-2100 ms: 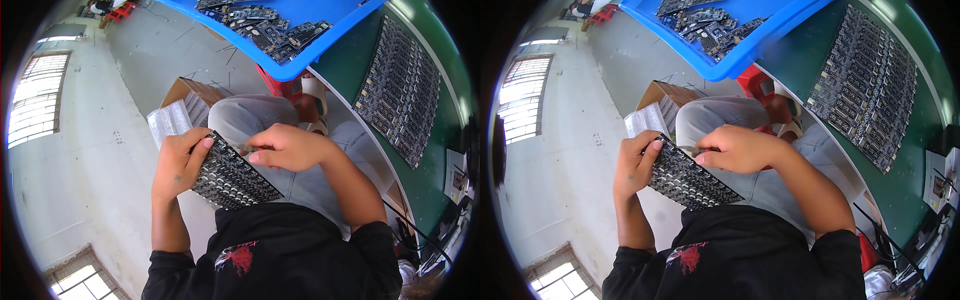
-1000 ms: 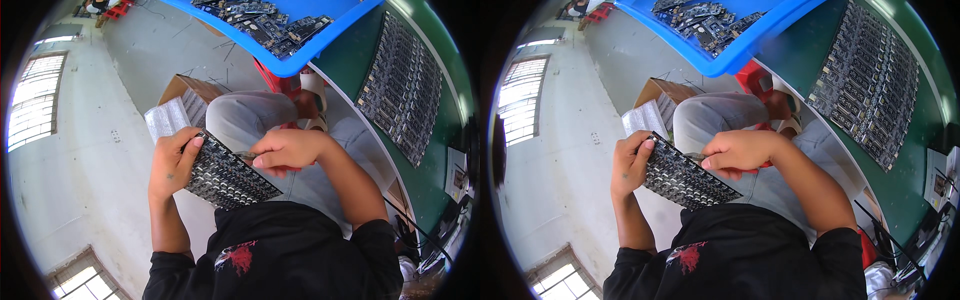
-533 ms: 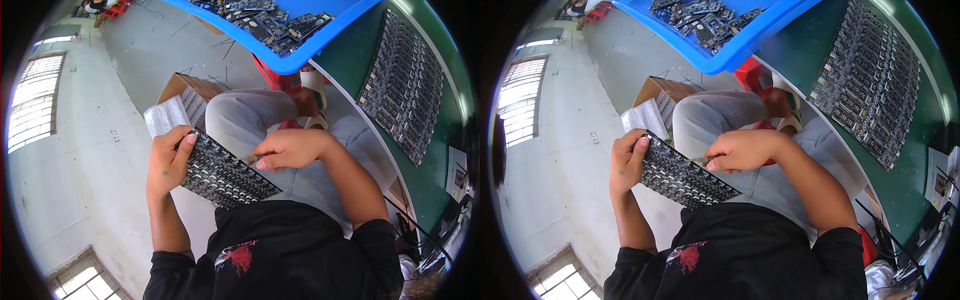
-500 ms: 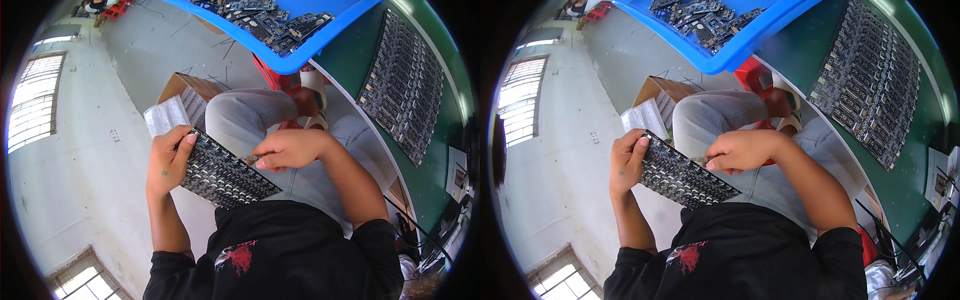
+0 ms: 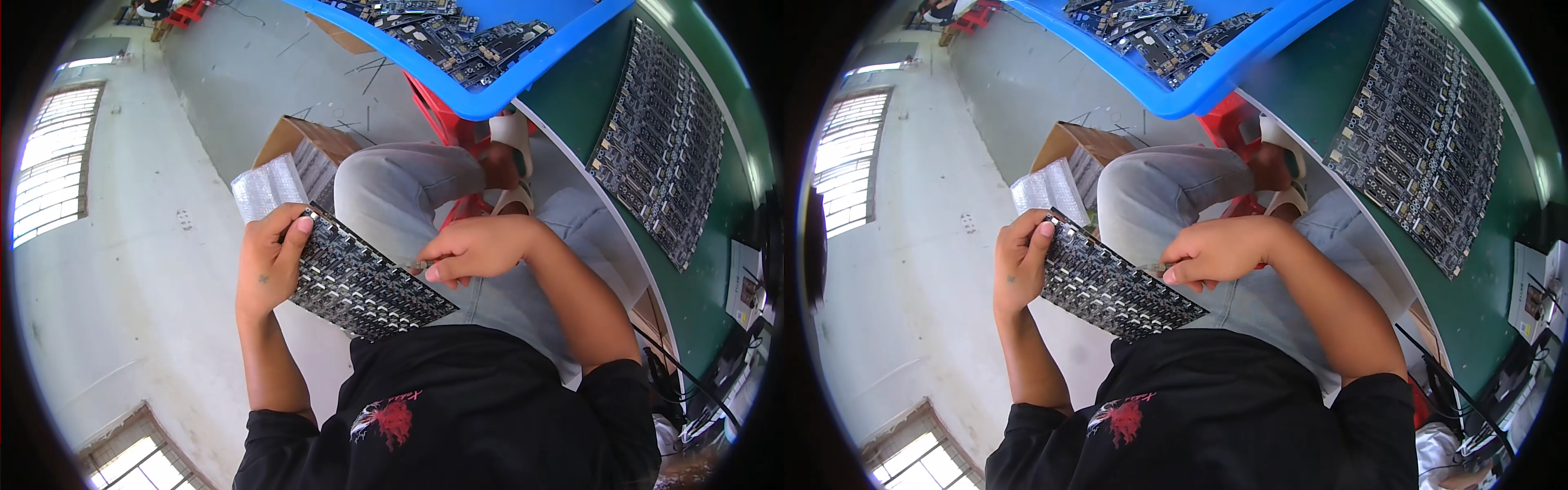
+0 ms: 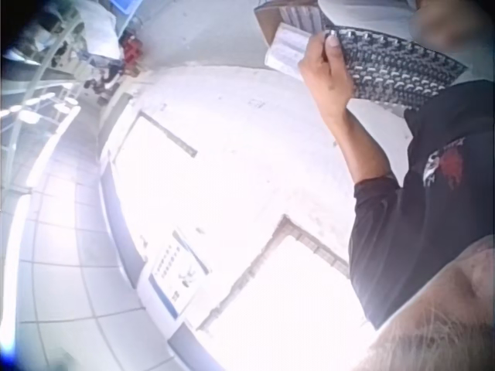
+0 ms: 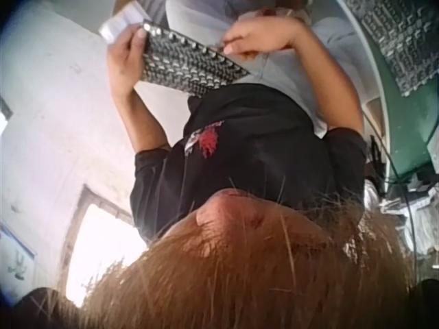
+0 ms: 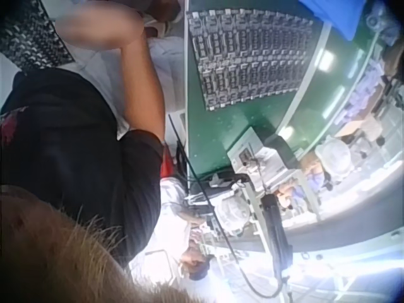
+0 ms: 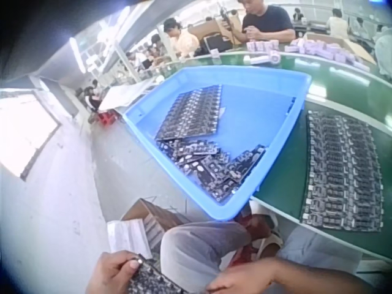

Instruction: Breaking apart individual circuit boards from a larger manufactured sheet.

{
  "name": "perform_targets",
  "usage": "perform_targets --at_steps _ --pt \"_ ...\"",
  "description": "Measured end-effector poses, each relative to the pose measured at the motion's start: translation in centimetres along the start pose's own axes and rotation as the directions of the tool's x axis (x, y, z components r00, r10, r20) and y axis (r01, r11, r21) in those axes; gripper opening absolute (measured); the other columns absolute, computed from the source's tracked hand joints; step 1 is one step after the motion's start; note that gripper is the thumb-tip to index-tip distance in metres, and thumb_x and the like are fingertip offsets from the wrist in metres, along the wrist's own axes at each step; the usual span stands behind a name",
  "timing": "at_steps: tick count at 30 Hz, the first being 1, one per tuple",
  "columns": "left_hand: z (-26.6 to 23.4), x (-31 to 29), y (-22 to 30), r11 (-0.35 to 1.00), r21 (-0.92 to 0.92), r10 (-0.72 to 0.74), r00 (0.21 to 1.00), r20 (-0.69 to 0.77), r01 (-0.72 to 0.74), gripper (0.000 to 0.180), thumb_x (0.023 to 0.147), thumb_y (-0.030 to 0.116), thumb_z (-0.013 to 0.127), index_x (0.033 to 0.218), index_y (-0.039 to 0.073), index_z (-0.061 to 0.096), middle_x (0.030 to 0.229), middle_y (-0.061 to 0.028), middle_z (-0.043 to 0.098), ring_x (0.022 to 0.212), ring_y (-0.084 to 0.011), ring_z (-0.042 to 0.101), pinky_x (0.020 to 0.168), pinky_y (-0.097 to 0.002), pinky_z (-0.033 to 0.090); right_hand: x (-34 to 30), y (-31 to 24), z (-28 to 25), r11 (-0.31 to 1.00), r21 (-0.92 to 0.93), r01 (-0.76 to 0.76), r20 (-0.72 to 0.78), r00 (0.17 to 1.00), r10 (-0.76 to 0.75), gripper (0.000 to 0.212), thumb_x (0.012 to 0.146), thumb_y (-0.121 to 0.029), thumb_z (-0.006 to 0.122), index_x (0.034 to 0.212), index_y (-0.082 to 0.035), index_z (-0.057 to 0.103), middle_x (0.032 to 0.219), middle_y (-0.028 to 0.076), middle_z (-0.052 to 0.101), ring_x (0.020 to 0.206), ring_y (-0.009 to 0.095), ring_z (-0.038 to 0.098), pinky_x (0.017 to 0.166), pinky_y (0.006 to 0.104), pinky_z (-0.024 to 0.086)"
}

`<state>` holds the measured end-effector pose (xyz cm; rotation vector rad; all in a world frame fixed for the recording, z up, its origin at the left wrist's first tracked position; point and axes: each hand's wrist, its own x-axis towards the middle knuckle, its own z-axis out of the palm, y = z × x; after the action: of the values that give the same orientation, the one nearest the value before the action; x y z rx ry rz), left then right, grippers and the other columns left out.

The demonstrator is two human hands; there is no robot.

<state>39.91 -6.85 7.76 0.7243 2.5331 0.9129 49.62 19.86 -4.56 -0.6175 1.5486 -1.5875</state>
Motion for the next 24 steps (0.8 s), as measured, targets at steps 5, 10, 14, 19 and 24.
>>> perform_targets --at_steps 5,10,14,19,24 --pt "0.0 -0.1 -0.4 1.000 0.023 -0.004 1.000 -0.018 0.004 0.018 0.101 0.012 0.056 0.100 -0.003 0.067 0.073 -0.0084 0.064 0.065 -0.0144 0.055 0.065 -0.0289 0.047 1.2 2.2 0.0 0.996 0.071 0.062 0.065 0.996 -0.067 0.036 0.106 -0.031 0.047 0.095 -0.001 0.063 0.080 0.004 0.067 0.071 0.013 0.063 0.066 0.0302 0.050" --pt "-0.1 0.1 -0.4 1.000 -0.004 -0.021 1.000 0.005 0.021 0.021 0.102 0.015 0.056 0.099 -0.003 0.066 0.075 -0.0054 0.065 0.068 -0.0118 0.054 0.067 -0.0274 0.046 1.3 3.0 0.8 0.827 0.560 -0.051 0.162 0.986 -0.049 0.044 0.106 -0.033 0.045 0.083 -0.001 0.063 0.077 0.006 0.066 0.063 0.014 0.063 0.061 0.0307 0.050" --pt "-0.1 -0.1 -0.4 0.998 -0.040 -0.056 0.998 0.035 0.058 0.024 0.103 0.018 0.055 0.098 -0.004 0.065 0.077 -0.0017 0.063 0.072 -0.0087 0.052 0.069 -0.0250 0.044 0.9 2.6 1.1 0.779 0.619 -0.100 0.195 0.980 -0.030 0.045 0.106 -0.034 0.044 0.083 -0.001 0.063 0.076 0.005 0.065 0.064 0.014 0.061 0.062 0.0303 0.050" --pt "0.0 -0.1 -1.7 0.999 -0.044 -0.020 1.000 -0.014 0.020 0.020 0.102 0.014 0.056 0.100 -0.002 0.068 0.076 -0.0075 0.067 0.069 -0.0124 0.058 0.069 -0.0276 0.048 -0.1 2.4 2.0 0.995 0.088 0.053 -0.032 0.998 -0.050 0.042 0.106 -0.033 0.045 0.081 -0.004 0.060 0.074 0.001 0.062 0.066 0.012 0.058 0.064 0.0295 0.049" --pt "0.2 0.0 -1.8 0.997 -0.070 -0.030 0.999 -0.019 0.028 0.021 0.102 0.015 0.056 0.100 -0.002 0.068 0.077 -0.0070 0.067 0.070 -0.0118 0.057 0.070 -0.0273 0.048 0.2 3.4 2.3 0.985 0.165 0.053 0.006 0.999 -0.054 0.039 0.107 -0.032 0.047 0.093 -0.001 0.065 0.078 0.003 0.065 0.070 0.010 0.061 0.064 0.0281 0.049"
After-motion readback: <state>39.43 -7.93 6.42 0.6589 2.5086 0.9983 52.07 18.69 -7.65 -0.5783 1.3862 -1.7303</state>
